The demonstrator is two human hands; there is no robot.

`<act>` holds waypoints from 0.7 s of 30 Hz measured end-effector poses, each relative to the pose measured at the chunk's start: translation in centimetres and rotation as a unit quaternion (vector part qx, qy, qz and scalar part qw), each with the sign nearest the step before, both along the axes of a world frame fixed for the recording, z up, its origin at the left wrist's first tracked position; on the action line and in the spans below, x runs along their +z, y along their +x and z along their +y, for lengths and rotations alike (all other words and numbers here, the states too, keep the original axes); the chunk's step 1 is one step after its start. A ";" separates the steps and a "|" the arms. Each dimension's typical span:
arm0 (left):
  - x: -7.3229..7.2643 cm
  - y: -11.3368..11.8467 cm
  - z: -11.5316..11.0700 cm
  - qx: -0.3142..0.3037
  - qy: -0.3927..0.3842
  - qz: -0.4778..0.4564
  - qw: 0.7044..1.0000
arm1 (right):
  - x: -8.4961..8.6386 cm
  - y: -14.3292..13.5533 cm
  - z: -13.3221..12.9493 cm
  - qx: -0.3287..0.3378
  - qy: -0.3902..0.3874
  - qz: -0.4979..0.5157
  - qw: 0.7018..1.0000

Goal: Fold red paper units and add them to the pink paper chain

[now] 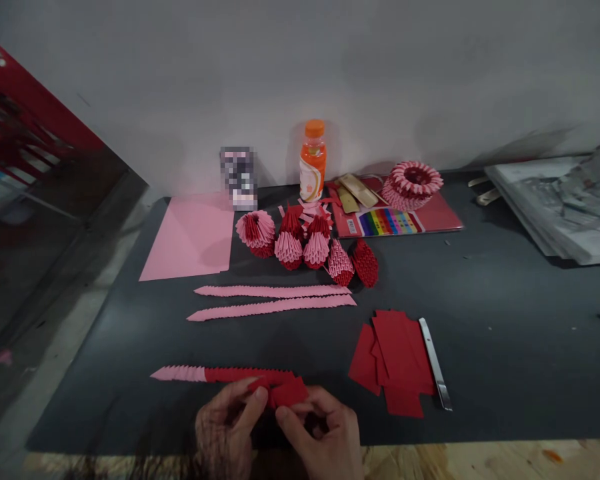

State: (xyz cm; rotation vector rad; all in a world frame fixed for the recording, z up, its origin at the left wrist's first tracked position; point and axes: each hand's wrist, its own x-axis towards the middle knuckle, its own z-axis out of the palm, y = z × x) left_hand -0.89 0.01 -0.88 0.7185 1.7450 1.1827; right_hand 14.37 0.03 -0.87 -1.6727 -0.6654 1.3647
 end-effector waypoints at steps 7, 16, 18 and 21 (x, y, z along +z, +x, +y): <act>1.5 1.2 0.8 0.071 -0.022 0.001 0.997 | -1.4 0.3 -0.4 0.021 0.000 0.008 1.000; 1.2 1.5 0.6 0.092 -0.035 -0.053 0.994 | -2.4 0.2 -1.0 0.027 0.026 0.050 0.998; 1.1 1.5 0.5 0.086 -0.028 -0.074 0.993 | -2.9 -0.1 -1.2 0.009 0.030 0.071 0.997; 0.6 1.2 0.1 0.028 -0.043 -0.098 0.994 | -3.8 -0.5 -1.8 -0.022 0.035 0.110 0.993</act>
